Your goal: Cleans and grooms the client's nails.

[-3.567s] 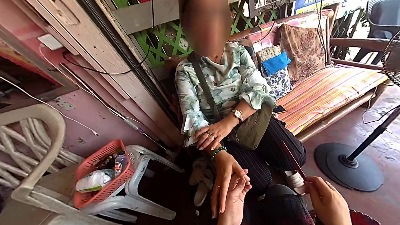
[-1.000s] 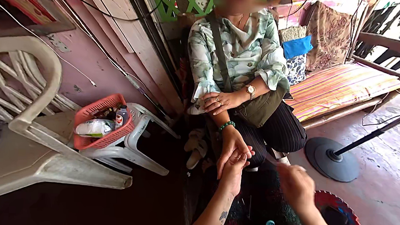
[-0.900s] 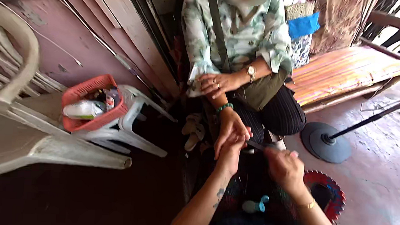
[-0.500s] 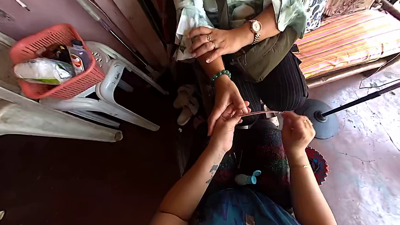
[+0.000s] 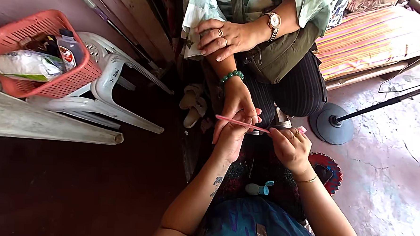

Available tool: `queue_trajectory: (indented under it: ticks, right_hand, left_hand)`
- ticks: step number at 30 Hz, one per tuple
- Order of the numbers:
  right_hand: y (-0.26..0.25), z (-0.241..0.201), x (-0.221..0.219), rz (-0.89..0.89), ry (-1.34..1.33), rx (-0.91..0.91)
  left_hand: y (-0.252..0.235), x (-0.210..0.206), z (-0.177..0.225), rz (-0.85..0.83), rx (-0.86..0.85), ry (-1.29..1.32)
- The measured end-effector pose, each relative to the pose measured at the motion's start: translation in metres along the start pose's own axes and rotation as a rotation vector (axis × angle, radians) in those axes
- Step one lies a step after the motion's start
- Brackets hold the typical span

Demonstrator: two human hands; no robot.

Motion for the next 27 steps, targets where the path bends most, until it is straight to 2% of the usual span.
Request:
queue_trajectory:
  ticks: [4, 8, 12, 16, 20, 24, 25, 27]
  right_hand:
    - [-0.018, 0.055, 0.003, 0.061, 0.058, -0.122]
    - [-0.039, 0.029, -0.013, -0.048, 0.01, 0.122]
    - [-0.047, 0.06, -0.005, -0.032, 0.046, 0.019]
    - [-0.03, 0.014, -0.008, -0.075, 0.001, 0.181]
    - [-0.012, 0.055, 0.012, 0.052, 0.09, -0.038]
    - [-0.005, 0.013, -0.004, -0.002, 0.031, 0.032]
    - [-0.007, 0.016, -0.006, -0.008, 0.025, 0.017]
    - [-0.013, 0.057, -0.001, 0.0, 0.029, -0.134]
  left_hand:
    - [0.004, 0.002, 0.001, -0.008, 0.033, 0.026]
    - [0.002, 0.003, 0.002, -0.065, 0.011, 0.027]
    - [0.006, 0.006, 0.002, -0.01, 0.054, -0.008]
    - [0.002, 0.005, 0.001, -0.042, -0.009, 0.064]
    - [0.003, 0.003, 0.001, -0.037, 0.026, 0.031]
    - [0.0, 0.004, -0.001, -0.031, 0.011, 0.059]
    - [0.001, 0.004, -0.001, -0.038, 0.011, 0.061]
    - [0.004, 0.006, 0.0, -0.048, 0.027, 0.048]
Point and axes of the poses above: each hand's wrist, its own y-axis away from the middle knuckle, its own x-axis out of the back of the hand, z = x × y, the point moved 10 cm from there along -y, towards the middle knuckle, and after that the axes turned 6 degrees about -y, right-handed, at the moved point
